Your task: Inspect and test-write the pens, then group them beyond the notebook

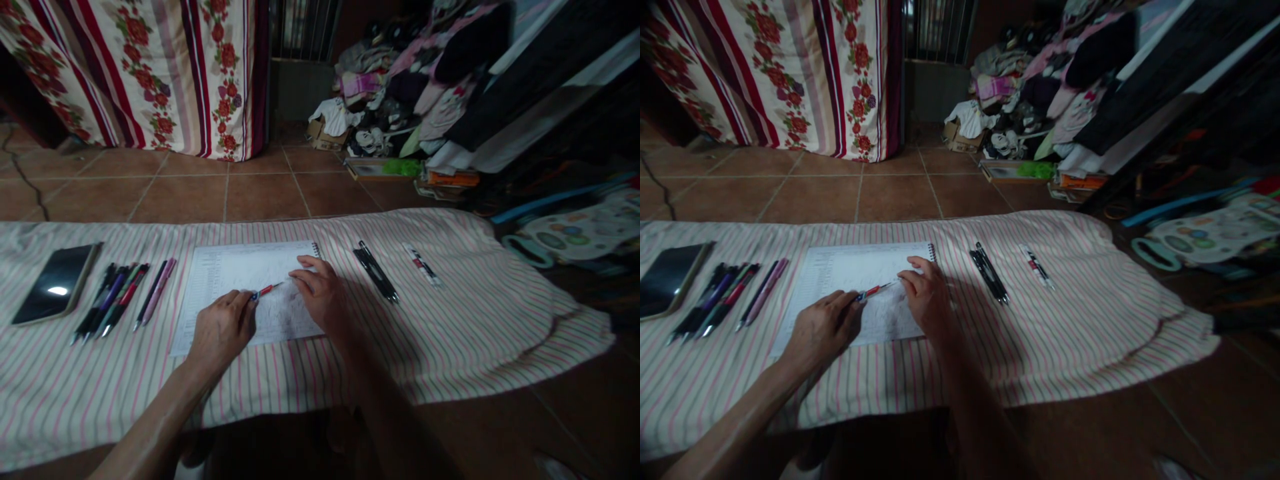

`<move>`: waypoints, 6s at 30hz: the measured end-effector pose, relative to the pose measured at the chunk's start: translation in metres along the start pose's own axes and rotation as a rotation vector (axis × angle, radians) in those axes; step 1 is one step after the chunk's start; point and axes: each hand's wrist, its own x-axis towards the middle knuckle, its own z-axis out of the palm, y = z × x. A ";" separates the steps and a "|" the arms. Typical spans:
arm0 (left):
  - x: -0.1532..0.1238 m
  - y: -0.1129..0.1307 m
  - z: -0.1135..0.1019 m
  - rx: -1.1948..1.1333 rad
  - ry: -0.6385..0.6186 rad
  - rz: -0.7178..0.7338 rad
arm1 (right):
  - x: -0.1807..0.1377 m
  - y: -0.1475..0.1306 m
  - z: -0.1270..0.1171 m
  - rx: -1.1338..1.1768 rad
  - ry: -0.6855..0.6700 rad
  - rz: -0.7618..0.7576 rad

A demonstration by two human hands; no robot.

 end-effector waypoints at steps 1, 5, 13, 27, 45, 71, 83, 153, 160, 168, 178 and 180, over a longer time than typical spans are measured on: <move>0.000 -0.001 0.000 0.000 0.000 -0.002 | 0.000 0.000 0.000 -0.008 -0.001 0.012; 0.000 -0.002 -0.001 -0.003 0.009 -0.018 | -0.001 0.000 0.003 -0.030 -0.031 0.058; 0.000 -0.001 -0.006 -0.011 -0.026 -0.026 | -0.003 -0.004 0.011 -0.066 -0.133 0.080; 0.001 0.000 -0.008 0.001 -0.033 -0.047 | -0.004 -0.003 0.012 -0.023 -0.135 0.074; 0.006 0.012 -0.004 0.002 -0.019 -0.109 | 0.004 -0.004 -0.008 0.275 0.051 0.370; 0.013 0.019 0.003 -0.098 0.042 -0.032 | 0.010 -0.012 -0.006 0.928 -0.016 0.755; 0.017 0.018 0.006 -0.304 0.027 -0.128 | 0.011 -0.010 -0.017 0.981 -0.049 0.842; 0.030 0.012 -0.007 -1.857 0.370 -0.716 | 0.012 -0.050 0.006 1.147 -0.147 0.815; 0.030 0.011 -0.010 -1.848 0.396 -0.772 | 0.012 -0.047 0.004 1.148 -0.128 0.816; 0.032 0.013 -0.019 -1.865 0.386 -0.863 | 0.012 -0.043 0.000 1.139 -0.107 0.826; 0.035 0.007 -0.018 -1.913 0.448 -0.903 | 0.013 -0.033 -0.008 1.094 -0.089 0.837; 0.034 0.005 -0.018 -1.915 0.461 -0.917 | 0.013 -0.028 -0.012 1.057 -0.072 0.842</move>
